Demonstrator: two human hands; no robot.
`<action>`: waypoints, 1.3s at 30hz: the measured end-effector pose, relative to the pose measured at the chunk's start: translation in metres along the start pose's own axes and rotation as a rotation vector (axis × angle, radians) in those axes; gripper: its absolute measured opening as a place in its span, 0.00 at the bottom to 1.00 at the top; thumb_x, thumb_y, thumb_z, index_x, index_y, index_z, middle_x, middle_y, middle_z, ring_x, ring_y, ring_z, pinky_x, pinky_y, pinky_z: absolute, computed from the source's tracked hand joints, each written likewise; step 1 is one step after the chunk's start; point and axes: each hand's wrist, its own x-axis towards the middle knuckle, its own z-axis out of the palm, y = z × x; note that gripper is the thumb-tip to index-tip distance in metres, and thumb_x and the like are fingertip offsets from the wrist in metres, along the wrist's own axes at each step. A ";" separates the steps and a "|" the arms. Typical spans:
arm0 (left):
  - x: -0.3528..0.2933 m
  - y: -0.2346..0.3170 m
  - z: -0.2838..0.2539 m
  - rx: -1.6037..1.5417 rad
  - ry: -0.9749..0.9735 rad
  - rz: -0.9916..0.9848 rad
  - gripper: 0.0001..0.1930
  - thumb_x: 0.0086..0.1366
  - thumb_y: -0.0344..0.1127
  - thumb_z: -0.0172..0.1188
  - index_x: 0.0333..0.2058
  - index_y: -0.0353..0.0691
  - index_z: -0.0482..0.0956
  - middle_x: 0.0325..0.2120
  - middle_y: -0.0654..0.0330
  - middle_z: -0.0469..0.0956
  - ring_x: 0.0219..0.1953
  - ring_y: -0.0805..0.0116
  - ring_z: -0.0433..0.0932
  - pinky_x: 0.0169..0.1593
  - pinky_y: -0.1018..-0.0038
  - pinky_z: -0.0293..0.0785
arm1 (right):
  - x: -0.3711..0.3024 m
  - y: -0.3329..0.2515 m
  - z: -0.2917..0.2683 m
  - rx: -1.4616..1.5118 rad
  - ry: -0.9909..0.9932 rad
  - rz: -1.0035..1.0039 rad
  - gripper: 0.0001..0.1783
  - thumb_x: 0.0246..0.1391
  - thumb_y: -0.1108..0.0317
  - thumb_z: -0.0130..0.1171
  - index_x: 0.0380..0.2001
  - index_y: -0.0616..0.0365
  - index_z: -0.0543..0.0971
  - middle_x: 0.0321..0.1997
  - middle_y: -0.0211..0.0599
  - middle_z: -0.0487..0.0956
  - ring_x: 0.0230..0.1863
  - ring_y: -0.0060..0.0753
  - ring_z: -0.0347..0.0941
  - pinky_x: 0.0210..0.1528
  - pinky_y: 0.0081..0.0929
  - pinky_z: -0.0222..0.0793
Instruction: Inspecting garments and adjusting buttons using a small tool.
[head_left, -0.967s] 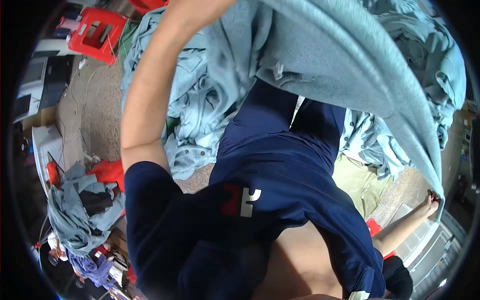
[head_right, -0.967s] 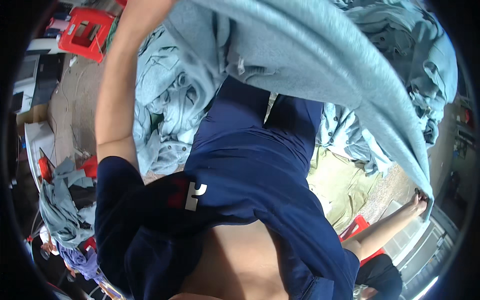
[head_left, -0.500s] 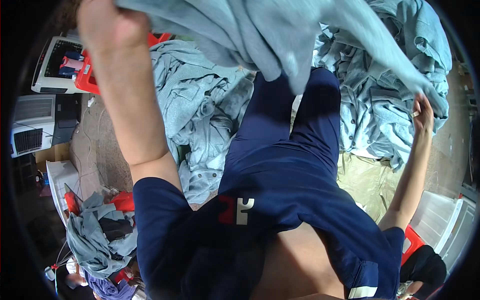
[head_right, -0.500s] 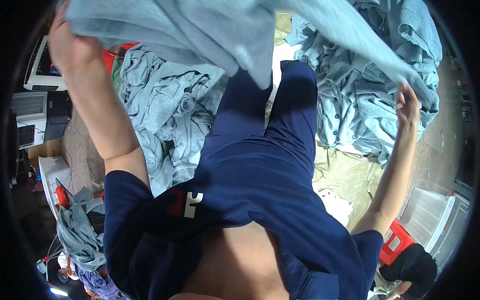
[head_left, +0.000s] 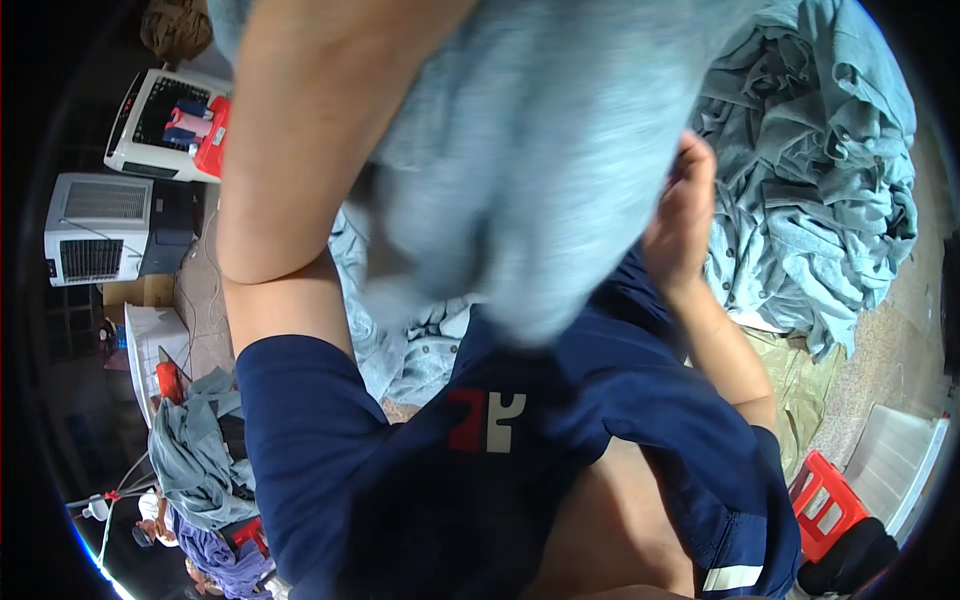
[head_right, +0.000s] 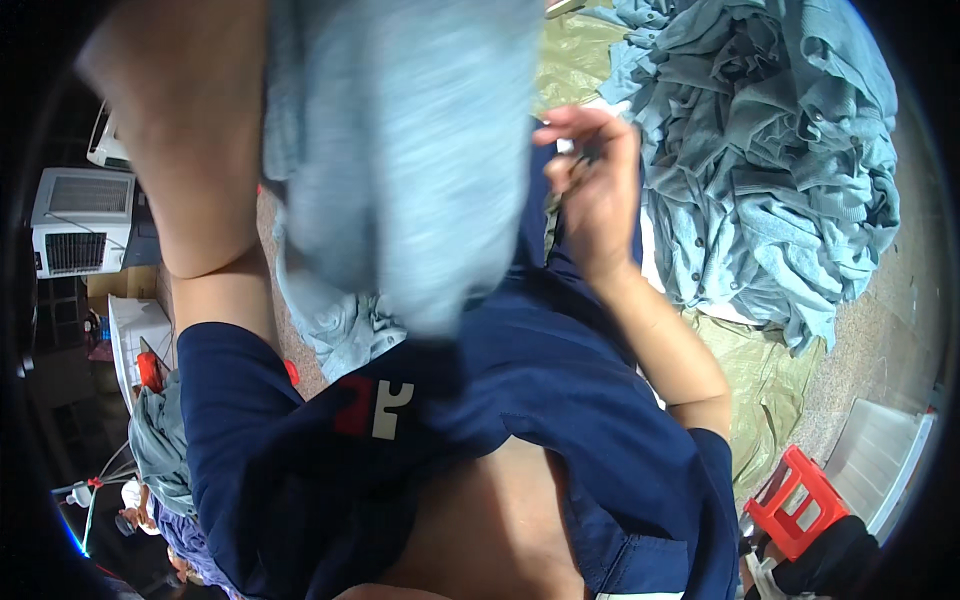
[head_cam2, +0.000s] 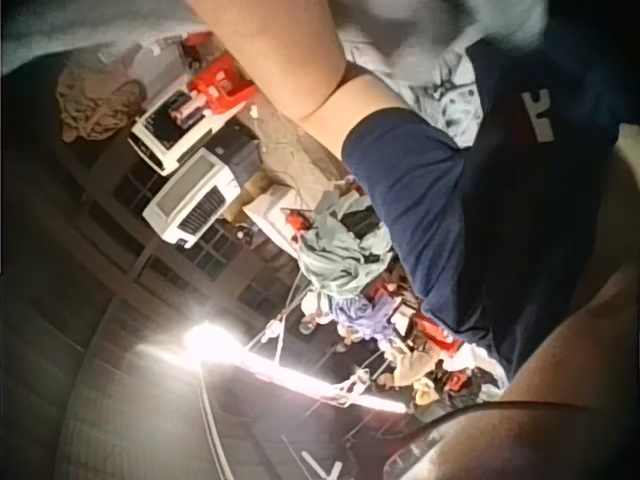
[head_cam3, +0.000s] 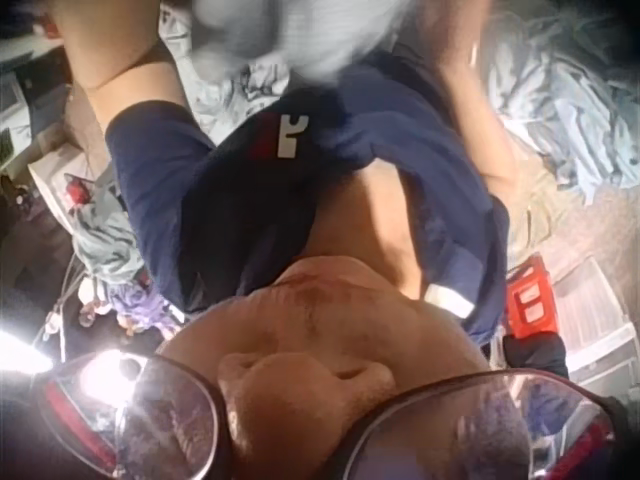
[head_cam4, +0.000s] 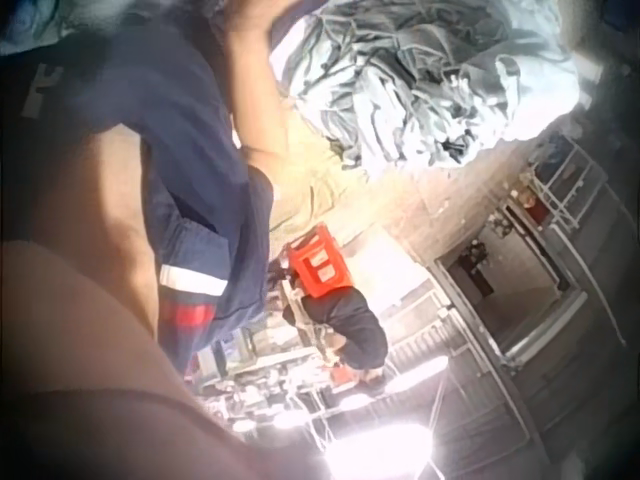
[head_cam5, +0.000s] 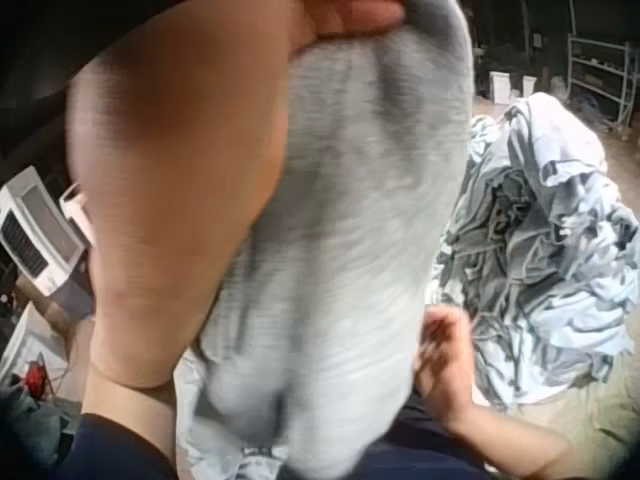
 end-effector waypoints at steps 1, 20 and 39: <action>0.006 -0.010 0.004 0.023 -0.013 0.040 0.13 0.59 0.33 0.63 0.41 0.34 0.79 0.33 0.52 0.81 0.31 0.58 0.83 0.36 0.70 0.78 | -0.016 0.001 0.011 -0.082 -0.008 -0.043 0.49 0.44 0.44 0.68 0.61 0.59 0.56 0.54 0.38 0.66 0.57 0.31 0.63 0.54 0.29 0.64; -0.086 0.000 -0.025 0.467 -0.544 -0.140 0.20 0.62 0.32 0.59 0.53 0.35 0.75 0.50 0.49 0.77 0.56 0.57 0.74 0.59 0.64 0.67 | -0.011 -0.193 -0.143 -0.281 -0.434 0.356 0.16 0.32 0.64 0.65 0.21 0.62 0.70 0.22 0.31 0.72 0.23 0.24 0.65 0.27 0.20 0.58; -0.237 -0.166 0.058 0.274 -0.732 -0.654 0.11 0.59 0.26 0.59 0.42 0.32 0.77 0.42 0.49 0.77 0.44 0.56 0.78 0.47 0.67 0.75 | -0.104 -0.016 -0.141 -1.139 0.088 0.081 0.08 0.44 0.82 0.56 0.30 0.62 0.75 0.33 0.39 0.75 0.36 0.36 0.74 0.36 0.25 0.68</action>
